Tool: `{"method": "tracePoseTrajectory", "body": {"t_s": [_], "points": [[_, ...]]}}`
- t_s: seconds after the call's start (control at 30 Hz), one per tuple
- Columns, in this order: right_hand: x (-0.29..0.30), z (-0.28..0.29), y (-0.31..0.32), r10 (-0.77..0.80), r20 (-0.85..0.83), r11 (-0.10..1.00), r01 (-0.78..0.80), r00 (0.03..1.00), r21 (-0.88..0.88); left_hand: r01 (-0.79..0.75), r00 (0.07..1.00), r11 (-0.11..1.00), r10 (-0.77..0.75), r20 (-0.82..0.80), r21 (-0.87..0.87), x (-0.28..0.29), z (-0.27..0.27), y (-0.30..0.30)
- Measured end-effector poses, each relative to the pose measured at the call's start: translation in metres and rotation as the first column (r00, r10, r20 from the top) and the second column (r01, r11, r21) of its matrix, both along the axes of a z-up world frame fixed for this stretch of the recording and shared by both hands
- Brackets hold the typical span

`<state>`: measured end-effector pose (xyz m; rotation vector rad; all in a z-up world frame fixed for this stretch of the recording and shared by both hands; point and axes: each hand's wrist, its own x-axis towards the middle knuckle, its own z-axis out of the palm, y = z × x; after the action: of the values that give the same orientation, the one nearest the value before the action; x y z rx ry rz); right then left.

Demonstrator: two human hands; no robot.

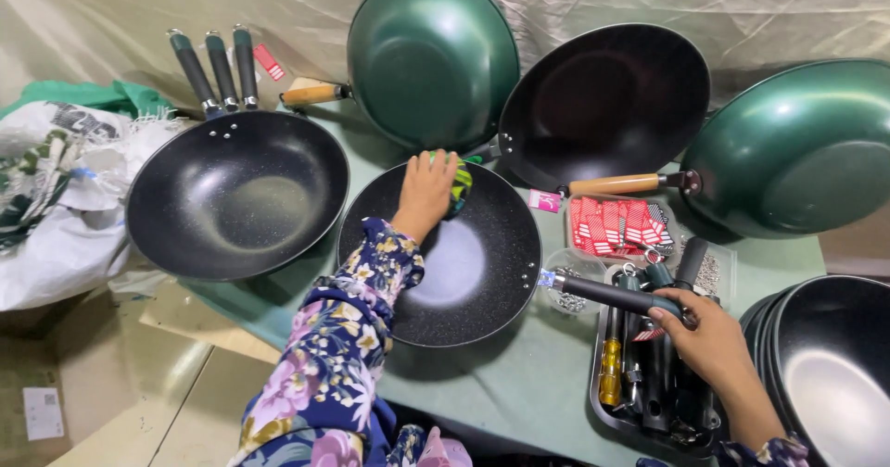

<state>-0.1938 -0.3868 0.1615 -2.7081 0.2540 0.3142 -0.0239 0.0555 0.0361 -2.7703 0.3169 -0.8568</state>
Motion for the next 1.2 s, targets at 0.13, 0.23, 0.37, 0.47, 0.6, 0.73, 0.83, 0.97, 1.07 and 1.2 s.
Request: {"method": "tracePoseTrajectory", "body": {"t_s": [0.13, 0.23, 0.37, 0.47, 0.6, 0.73, 0.83, 0.97, 1.07, 1.2], "points": [[0.001, -0.007, -0.005, 0.004, -0.002, 1.000, -0.004, 1.000, -0.028, -0.184, 0.983, 0.982, 0.184, -0.006, 0.048, -0.013, -0.030, 0.035], [0.004, -0.010, -0.008, 0.027, 0.013, 0.999, -0.026, 1.000, -0.044, -0.394, 0.901, 0.893, 0.422, -0.099, 0.217, -0.041, -0.039, 0.054], [0.002, -0.013, -0.010, 0.043, 0.031, 0.997, -0.041, 0.999, -0.065, -0.420, 0.861, 0.829, 0.492, -0.125, 0.370, -0.077, -0.058, 0.065], [0.002, -0.021, -0.017, 0.042, 0.051, 0.997, -0.038, 0.998, -0.074, -0.432, 0.827, 0.797, 0.537, -0.169, 0.421, -0.095, -0.079, 0.064], [-0.002, -0.025, -0.020, 0.050, 0.076, 0.996, -0.044, 0.996, -0.075, -0.187, 0.605, 0.798, 0.553, -0.572, 0.573, -0.154, -0.013, 0.043], [-0.009, -0.017, -0.019, 0.053, 0.073, 0.996, -0.047, 0.996, -0.081, 0.006, 0.291, 0.937, 0.333, -0.897, 0.350, -0.206, 0.111, 0.010], [-0.013, -0.011, -0.017, 0.032, 0.053, 0.998, -0.029, 0.998, -0.061, 0.053, 0.046, 0.998, 0.040, -0.998, 0.042, -0.212, 0.091, -0.011], [-0.015, -0.017, -0.021, 0.052, 0.065, 0.995, -0.046, 0.997, -0.090, -0.031, -0.103, 0.904, -0.428, -0.898, -0.427, -0.196, 0.020, -0.049], [-0.013, -0.025, -0.026, 0.075, 0.083, 0.992, -0.066, 0.994, -0.105, -0.090, -0.027, 0.834, -0.548, -0.836, -0.544, -0.184, 0.025, -0.083], [-0.015, -0.015, -0.019, 0.103, 0.088, 0.991, -0.094, 0.991, -0.098, -0.188, 0.188, 0.732, -0.627, -0.756, -0.654, -0.162, 0.050, -0.111]]}}
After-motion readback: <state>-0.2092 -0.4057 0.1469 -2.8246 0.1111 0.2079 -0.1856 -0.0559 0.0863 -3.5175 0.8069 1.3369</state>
